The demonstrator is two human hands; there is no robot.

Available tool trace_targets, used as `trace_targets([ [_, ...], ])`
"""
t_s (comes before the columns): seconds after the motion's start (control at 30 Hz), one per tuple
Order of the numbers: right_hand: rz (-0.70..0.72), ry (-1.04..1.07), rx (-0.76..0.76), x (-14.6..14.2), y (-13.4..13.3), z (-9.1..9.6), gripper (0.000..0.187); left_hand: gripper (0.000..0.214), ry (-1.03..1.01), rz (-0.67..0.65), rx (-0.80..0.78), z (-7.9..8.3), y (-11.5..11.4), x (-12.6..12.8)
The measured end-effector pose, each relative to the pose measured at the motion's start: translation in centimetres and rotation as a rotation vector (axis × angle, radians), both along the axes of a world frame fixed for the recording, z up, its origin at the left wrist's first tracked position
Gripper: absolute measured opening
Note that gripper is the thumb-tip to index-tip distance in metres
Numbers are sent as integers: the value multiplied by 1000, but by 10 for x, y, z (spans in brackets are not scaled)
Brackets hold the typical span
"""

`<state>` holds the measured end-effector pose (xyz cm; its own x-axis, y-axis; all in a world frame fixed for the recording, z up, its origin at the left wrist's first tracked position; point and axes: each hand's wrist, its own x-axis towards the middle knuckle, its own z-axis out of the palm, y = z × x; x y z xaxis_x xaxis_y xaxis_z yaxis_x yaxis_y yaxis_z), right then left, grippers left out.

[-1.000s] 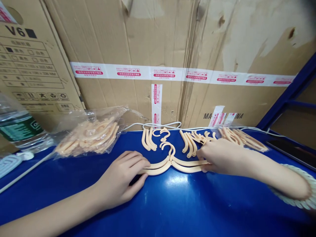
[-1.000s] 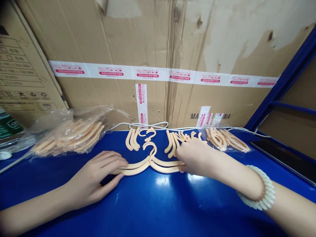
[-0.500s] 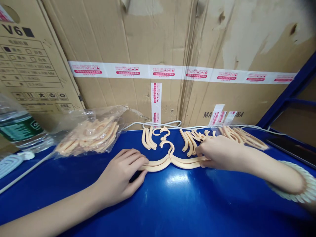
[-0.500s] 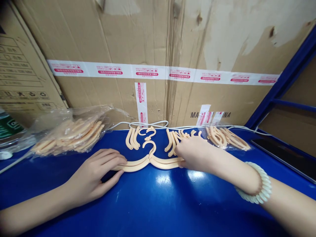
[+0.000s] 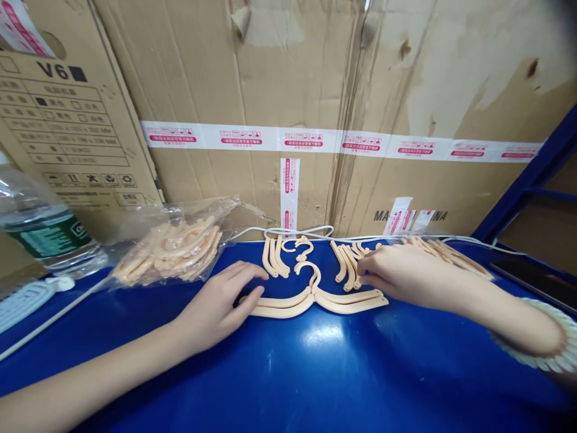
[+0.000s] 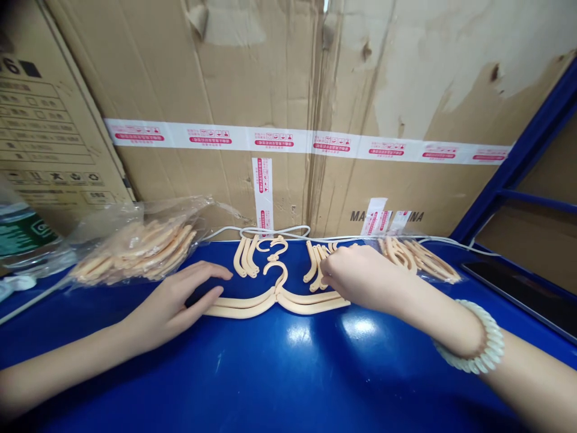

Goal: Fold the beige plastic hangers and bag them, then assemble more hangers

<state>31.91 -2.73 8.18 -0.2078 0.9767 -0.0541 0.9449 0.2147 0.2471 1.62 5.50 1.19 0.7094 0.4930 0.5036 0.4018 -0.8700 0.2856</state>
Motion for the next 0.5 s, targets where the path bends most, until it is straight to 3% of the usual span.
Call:
trace_targets([
  [0.13,100,163,150,-3,13,-9,23,25,7,-45,-75,9,19,-2],
  [0.27,183,245,252,-9,38,-20,20,31,1,-114,-138,6,36,-3],
  [0.5,236,188,150,-34,80,-21,27,36,-23,-154,-93,-7,48,-7],
])
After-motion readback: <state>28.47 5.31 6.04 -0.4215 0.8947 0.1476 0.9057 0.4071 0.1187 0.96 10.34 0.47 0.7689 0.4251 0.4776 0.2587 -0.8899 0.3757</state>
